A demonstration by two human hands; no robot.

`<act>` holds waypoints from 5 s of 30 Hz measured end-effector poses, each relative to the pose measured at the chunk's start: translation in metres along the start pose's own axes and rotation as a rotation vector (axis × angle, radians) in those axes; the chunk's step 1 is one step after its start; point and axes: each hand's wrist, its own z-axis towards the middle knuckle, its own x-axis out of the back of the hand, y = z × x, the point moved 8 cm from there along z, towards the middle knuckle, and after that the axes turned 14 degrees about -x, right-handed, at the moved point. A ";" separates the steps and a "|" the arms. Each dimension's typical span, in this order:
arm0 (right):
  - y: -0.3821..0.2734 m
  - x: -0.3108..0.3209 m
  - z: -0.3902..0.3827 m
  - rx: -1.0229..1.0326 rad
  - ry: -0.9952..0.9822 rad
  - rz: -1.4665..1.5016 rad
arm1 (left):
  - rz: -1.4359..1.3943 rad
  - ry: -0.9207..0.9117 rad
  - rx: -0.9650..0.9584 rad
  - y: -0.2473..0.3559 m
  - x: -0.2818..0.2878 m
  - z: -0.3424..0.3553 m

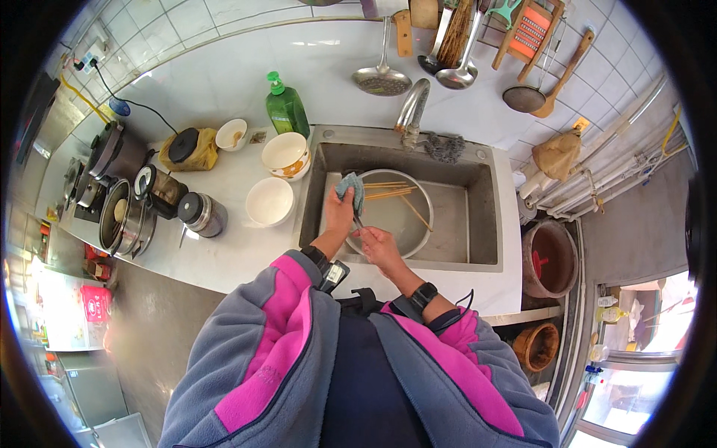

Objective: The person washes a bowl, a plate, and chopsticks in a kitchen sink using a sponge and running water. The person scrubs each item, rinses it under the tap, and places the cleaned items on the countertop.

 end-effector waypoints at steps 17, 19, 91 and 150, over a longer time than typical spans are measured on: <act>0.009 0.016 0.012 0.130 0.200 -0.058 | -0.531 0.059 0.265 0.003 -0.031 -0.046; 0.009 0.017 0.011 0.125 0.199 -0.038 | -0.542 0.003 0.193 0.013 -0.033 -0.044; -0.025 0.043 0.000 0.207 0.311 0.091 | -0.175 -0.064 0.327 -0.009 -0.027 -0.053; 0.018 0.172 0.078 0.009 0.507 0.299 | 0.144 -0.660 0.483 0.023 -0.025 -0.094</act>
